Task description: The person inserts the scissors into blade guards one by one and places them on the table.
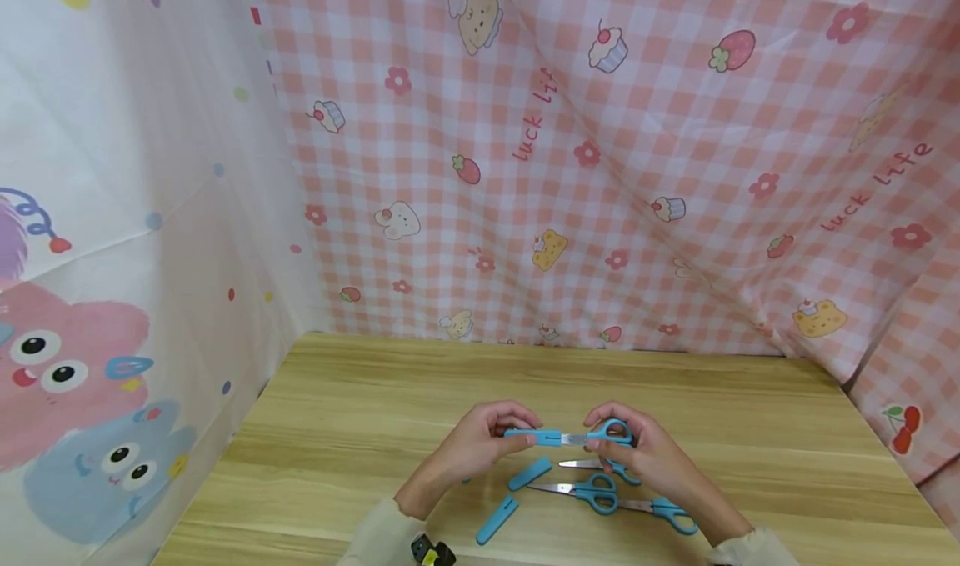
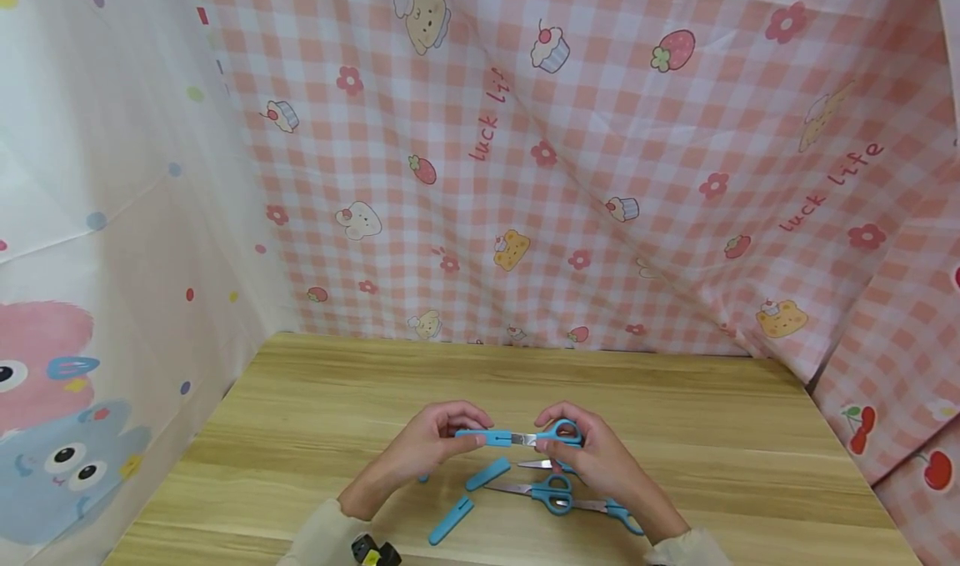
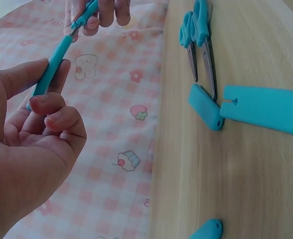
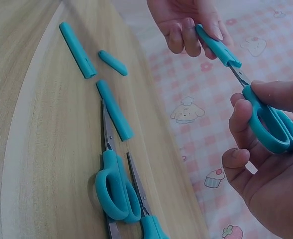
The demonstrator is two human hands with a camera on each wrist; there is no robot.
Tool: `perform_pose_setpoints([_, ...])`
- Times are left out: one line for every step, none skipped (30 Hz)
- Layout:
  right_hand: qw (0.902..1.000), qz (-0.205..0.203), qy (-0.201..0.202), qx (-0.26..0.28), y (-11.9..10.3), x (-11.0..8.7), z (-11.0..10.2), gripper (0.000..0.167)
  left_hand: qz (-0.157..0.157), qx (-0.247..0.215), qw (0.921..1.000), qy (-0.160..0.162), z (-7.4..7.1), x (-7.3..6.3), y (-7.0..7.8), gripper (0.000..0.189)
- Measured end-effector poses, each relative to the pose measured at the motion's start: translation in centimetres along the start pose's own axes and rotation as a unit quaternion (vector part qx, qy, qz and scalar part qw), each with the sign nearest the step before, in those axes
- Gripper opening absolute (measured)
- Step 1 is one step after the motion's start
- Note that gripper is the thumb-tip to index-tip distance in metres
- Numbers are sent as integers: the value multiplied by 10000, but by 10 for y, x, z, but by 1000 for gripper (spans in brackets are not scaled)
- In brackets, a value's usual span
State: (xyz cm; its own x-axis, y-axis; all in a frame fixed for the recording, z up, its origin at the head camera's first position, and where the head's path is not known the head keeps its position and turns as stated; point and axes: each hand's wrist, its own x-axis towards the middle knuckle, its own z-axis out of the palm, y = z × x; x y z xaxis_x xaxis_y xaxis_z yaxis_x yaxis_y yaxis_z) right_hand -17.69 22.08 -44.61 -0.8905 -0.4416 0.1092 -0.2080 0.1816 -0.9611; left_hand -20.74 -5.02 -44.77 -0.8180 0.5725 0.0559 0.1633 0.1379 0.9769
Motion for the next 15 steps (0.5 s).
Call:
perform_pose_setpoints([10000, -2, 3, 5, 0, 0, 0, 24, -4, -1, 10000, 4, 0, 0, 0, 22])
perform_pose_setpoints([10000, 2, 6, 11, 0, 0, 0, 24, -7, -3, 10000, 12, 1, 0, 0, 21])
perform_pose_setpoints([10000, 12, 11, 15, 0, 0, 1, 23, -11, -10, 10000, 21, 1, 1, 0, 20])
perform_pose_setpoints([10000, 21, 23, 6, 0, 0, 1, 23, -13, -5, 10000, 25, 2, 1, 0, 19])
perform_pose_setpoints([10000, 30, 31, -3, 0, 0, 1, 23, -13, -9, 10000, 30, 2, 1, 0, 17])
perform_pose_setpoints([10000, 43, 41, -10, -1, 0, 1, 23, -5, -29, 10000, 41, 2, 1, 0, 17])
perform_pose_setpoints([10000, 61, 50, -12, -1, 0, 1, 23, -6, -30, 10000, 41, 3, 2, 0, 16])
perform_pose_setpoints([10000, 74, 55, -19, -1, 0, 2, 24, -1, -44, 10000, 45, 3, 2, -1, 16])
perform_pose_setpoints([9999, 84, 56, -17, -1, 0, 2, 24, 5, -60, 10000, 52, 3, 2, -1, 16])
perform_pose_setpoints([9999, 93, 64, -31, -1, 0, 2, 25, 8, -60, 10000, 57, 3, 2, -1, 16])
perform_pose_setpoints([9999, 96, 66, -37, -1, 0, 2, 25, 10, -65, 10000, 57, 4, 2, -1, 16])
perform_pose_setpoints([9999, 106, 68, -47, -1, 0, 2, 26, 15, -66, 10000, 59, 4, 2, -1, 16])
perform_pose_setpoints([9999, 114, 70, -52, 0, 0, 2, 26, 10, -52, 10000, 58, 4, 3, -1, 16])
perform_pose_setpoints([9999, 118, 69, -53, 0, 0, 2, 27, 12, -51, 10000, 64, 4, 3, -1, 17])
perform_pose_setpoints([9999, 132, 66, -46, 0, 0, 2, 27, 11, -51, 10000, 65, 5, 3, -1, 18])
